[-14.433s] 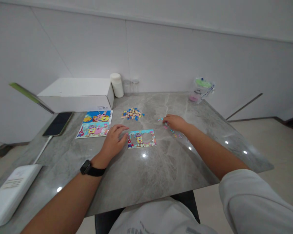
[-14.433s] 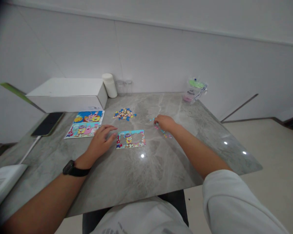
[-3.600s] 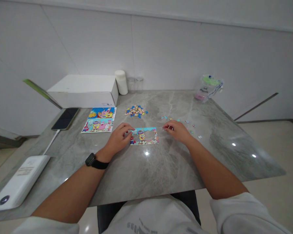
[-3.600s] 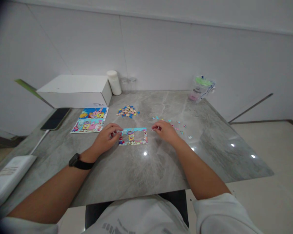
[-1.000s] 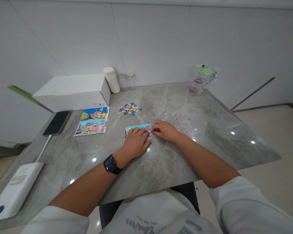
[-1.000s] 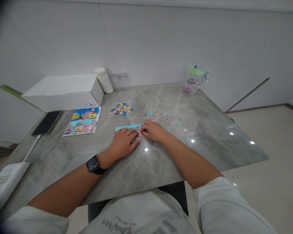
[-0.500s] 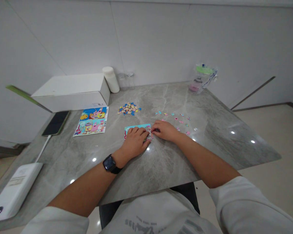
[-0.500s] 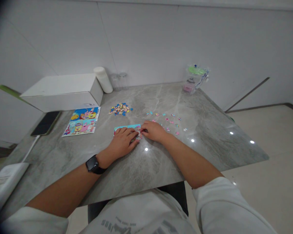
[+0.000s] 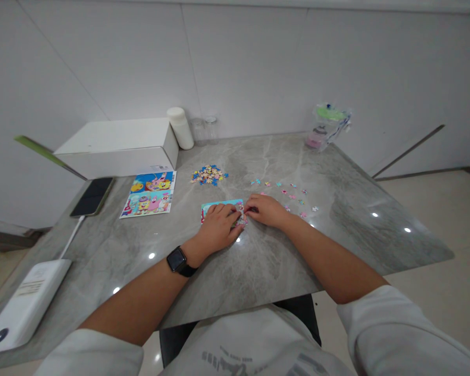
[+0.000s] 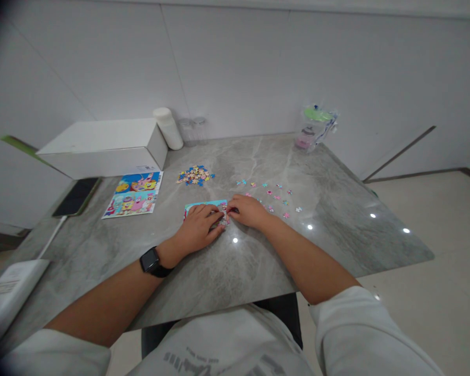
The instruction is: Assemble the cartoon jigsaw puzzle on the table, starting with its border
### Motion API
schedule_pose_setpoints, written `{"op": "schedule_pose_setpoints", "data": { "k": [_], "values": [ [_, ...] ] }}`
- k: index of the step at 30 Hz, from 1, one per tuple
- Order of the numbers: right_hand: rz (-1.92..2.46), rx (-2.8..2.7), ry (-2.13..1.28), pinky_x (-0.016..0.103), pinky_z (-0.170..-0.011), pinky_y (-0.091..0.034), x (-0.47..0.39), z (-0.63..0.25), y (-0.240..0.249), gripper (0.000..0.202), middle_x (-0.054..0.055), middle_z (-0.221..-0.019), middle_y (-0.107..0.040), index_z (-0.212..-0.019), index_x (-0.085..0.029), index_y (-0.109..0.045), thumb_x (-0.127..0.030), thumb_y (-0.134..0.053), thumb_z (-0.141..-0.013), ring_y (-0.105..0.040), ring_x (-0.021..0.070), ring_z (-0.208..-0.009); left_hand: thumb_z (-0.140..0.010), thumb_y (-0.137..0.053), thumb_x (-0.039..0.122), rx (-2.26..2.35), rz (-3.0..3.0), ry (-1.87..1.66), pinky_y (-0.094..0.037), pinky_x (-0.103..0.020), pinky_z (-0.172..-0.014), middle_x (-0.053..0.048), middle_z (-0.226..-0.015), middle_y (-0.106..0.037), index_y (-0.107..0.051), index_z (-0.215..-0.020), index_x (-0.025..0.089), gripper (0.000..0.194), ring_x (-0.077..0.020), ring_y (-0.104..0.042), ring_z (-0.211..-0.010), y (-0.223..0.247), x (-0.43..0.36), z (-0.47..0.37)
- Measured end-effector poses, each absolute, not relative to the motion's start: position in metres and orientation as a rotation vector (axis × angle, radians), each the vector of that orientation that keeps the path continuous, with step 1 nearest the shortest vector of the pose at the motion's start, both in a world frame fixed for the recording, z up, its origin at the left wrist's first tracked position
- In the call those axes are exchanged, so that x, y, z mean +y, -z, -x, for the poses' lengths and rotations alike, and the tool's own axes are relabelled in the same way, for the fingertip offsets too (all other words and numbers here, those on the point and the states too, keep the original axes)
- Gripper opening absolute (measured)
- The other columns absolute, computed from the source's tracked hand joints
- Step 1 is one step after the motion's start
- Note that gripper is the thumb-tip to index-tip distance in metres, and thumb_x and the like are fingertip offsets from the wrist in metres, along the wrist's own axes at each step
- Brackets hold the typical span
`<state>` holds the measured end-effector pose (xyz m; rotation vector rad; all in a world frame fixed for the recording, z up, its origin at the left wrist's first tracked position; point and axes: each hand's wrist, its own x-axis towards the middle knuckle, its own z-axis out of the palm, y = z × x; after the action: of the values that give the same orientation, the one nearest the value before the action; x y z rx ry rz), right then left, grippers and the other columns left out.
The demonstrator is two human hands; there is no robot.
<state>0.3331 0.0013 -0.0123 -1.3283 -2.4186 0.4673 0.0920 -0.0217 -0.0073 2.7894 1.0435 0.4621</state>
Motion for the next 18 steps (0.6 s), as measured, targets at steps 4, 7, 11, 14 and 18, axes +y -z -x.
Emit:
{"op": "schedule_pose_setpoints", "data": {
  "k": [4, 7, 11, 14, 18],
  "values": [
    [1.341, -2.426, -0.461, 0.029, -0.083, -0.045, 0.0009, -0.3327, 0.0119, 0.012, 0.005, -0.098, -0.071, -0.098, -0.022, -0.082, -0.016, -0.073, -0.093, -0.064, 0.0185, -0.090, -0.104, -0.061, 0.042, 1.012, -2.774, -0.484, -0.042, -0.053, -0.105, -0.010, -0.130, -0.070, -0.069, -0.127, 0.024, 0.031, -0.0319, -0.060, -0.120, 0.0081, -0.0206, -0.0912],
    [1.353, -2.437, -0.458, 0.029, -0.083, -0.045, 0.0005, -0.3323, 0.0107, 0.012, 0.005, -0.098, -0.071, -0.100, -0.022, -0.081, -0.016, -0.072, -0.094, -0.063, 0.0183, -0.091, -0.105, -0.061, 0.040, 1.008, -2.768, -0.496, -0.042, -0.051, -0.104, -0.009, -0.129, -0.072, -0.068, -0.126, 0.023, 0.029, -0.0311, -0.060, -0.118, 0.0071, -0.0207, -0.0911],
    [1.335, -2.435, -0.487, 0.029, -0.083, -0.045, 0.0007, -0.3323, 0.0098, 0.012, 0.005, -0.100, -0.071, -0.101, -0.021, -0.080, -0.015, -0.073, -0.094, -0.063, 0.0182, -0.092, -0.106, -0.059, 0.040, 1.012, -2.771, -0.485, -0.042, -0.050, -0.101, -0.008, -0.128, -0.073, -0.068, -0.122, 0.023, 0.025, -0.0307, -0.060, -0.117, 0.0063, -0.0205, -0.0913],
    [1.315, -2.439, -0.489, 0.029, -0.084, -0.045, 0.0010, -0.3328, 0.0100, 0.012, 0.005, -0.098, -0.071, -0.100, -0.021, -0.080, -0.014, -0.074, -0.093, -0.063, 0.0186, -0.093, -0.105, -0.059, 0.039, 1.012, -2.759, -0.504, -0.043, -0.050, -0.102, -0.008, -0.129, -0.074, -0.068, -0.122, 0.024, 0.024, -0.0305, -0.061, -0.116, 0.0070, -0.0201, -0.0915],
    [1.283, -2.441, -0.471, 0.028, -0.084, -0.045, 0.0018, -0.3338, 0.0123, 0.012, 0.005, -0.098, -0.071, -0.100, -0.021, -0.080, -0.014, -0.073, -0.093, -0.064, 0.0184, -0.093, -0.106, -0.057, 0.038, 0.987, -2.747, -0.540, -0.043, -0.050, -0.103, -0.008, -0.131, -0.074, -0.069, -0.125, 0.025, 0.026, -0.0301, -0.061, -0.117, 0.0061, -0.0209, -0.0914]
  ]
}}
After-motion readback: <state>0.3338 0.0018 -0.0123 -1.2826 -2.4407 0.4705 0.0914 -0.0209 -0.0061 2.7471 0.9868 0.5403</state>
